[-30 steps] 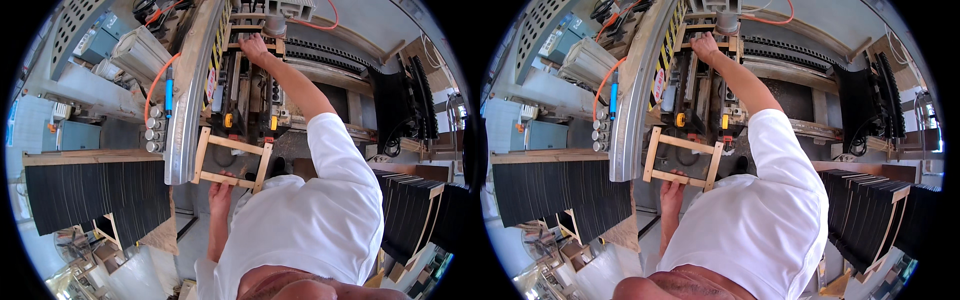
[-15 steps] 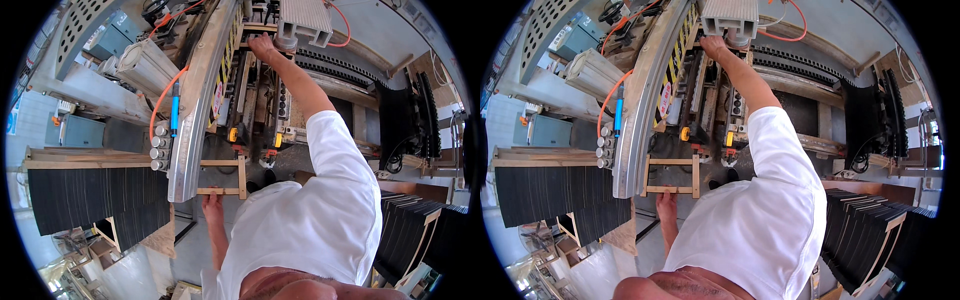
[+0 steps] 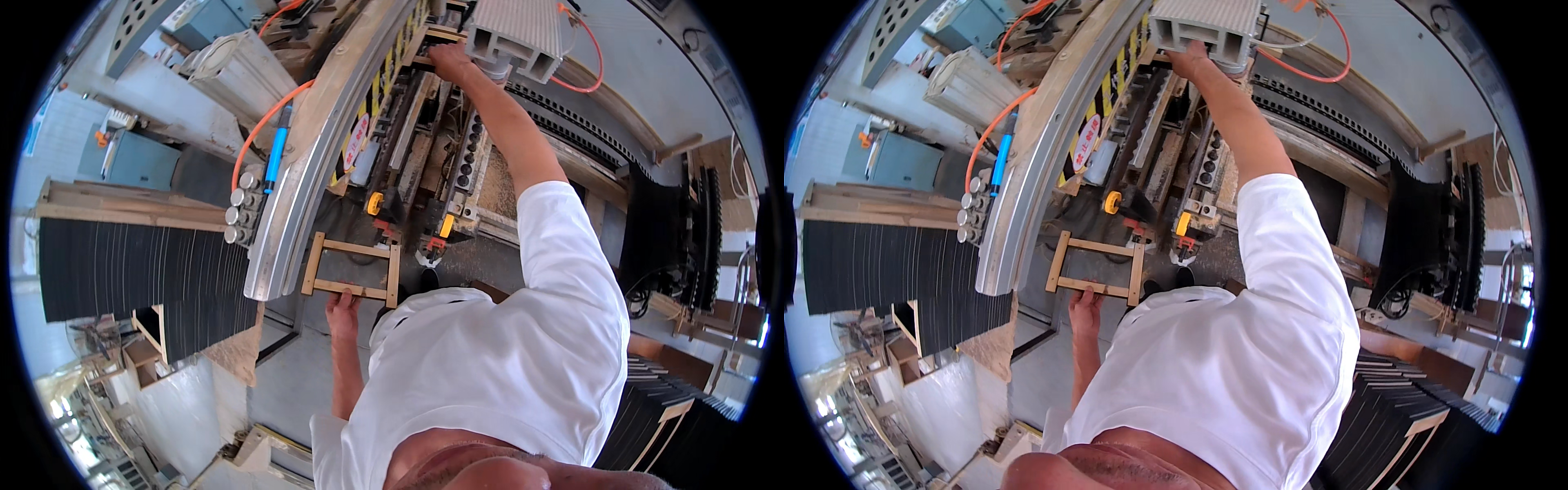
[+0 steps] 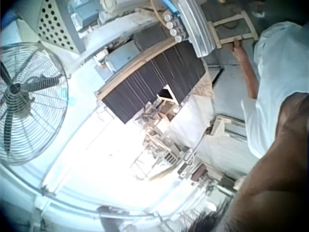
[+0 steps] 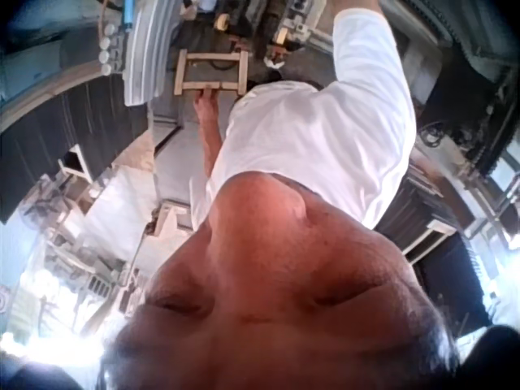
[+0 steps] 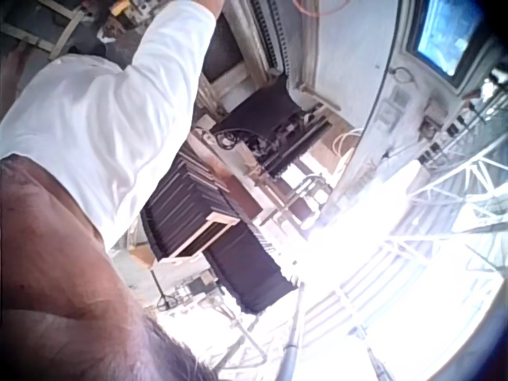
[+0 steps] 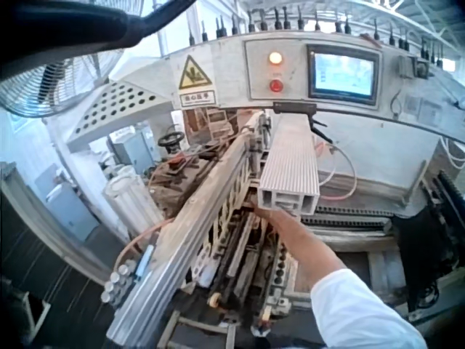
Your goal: The person repeatedly picks up small wooden frames from a stack, places them into a machine, and removes them after processing. The person stacks the processed frames on a nearby table. The task is performed continuously throughout the clip.
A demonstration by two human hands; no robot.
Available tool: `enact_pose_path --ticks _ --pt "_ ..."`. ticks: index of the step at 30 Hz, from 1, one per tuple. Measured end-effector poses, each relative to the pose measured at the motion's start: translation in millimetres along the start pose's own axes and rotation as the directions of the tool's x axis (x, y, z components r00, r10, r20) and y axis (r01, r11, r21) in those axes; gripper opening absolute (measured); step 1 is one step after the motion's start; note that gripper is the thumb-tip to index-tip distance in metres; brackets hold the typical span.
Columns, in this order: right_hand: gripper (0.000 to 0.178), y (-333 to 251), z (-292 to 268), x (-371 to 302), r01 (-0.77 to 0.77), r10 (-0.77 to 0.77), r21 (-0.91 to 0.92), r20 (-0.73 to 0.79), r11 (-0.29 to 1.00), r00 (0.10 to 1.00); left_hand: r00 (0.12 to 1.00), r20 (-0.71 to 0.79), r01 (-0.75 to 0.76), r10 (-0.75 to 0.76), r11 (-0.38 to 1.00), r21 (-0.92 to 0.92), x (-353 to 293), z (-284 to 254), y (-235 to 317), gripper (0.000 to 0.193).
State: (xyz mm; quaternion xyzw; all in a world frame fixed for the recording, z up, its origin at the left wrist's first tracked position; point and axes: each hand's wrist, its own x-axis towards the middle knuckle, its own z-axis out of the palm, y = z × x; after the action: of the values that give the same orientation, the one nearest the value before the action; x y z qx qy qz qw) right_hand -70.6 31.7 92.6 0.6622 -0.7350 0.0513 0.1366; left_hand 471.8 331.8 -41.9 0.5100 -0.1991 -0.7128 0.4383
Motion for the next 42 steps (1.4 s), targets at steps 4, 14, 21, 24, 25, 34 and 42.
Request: enact_pose_path --ticks 4,14,21,24,25,34,42 --pt "0.016 -2 2 8 0.013 -0.015 0.018 0.135 1.0 0.991 0.999 -0.046 -0.025 0.027 0.998 0.062 -9 -7 -3 0.028" --pt "0.02 -9 -25 3 0.044 -0.02 -0.102 0.231 0.994 0.973 0.954 -0.241 -0.111 0.18 0.955 0.277 -38 -10 31 0.025" --pt "0.024 -9 -22 -1 0.082 -0.054 -0.169 0.16 0.982 0.986 0.884 -0.17 -0.361 0.435 0.868 0.342 -93 -45 89 0.024" --pt "0.025 -15 -22 -5 0.054 -0.027 -0.18 0.147 0.982 0.989 0.827 -0.216 -0.444 0.519 0.838 0.317 -130 -66 129 0.021" --pt "0.026 -16 -22 -4 0.049 -0.022 -0.19 0.142 0.981 0.99 0.814 -0.203 -0.47 0.545 0.822 0.323 -143 -81 142 0.02" --pt "0.03 -44 -66 -20 -0.097 0.097 -0.041 -0.012 0.994 0.995 0.599 -0.298 -0.73 0.743 0.66 0.178 -202 -223 302 0.027" --pt "0.018 -176 -160 -154 0.064 0.249 0.822 -0.244 0.566 0.937 0.7 -0.261 -0.634 0.665 0.747 0.2 -111 -348 451 0.026"
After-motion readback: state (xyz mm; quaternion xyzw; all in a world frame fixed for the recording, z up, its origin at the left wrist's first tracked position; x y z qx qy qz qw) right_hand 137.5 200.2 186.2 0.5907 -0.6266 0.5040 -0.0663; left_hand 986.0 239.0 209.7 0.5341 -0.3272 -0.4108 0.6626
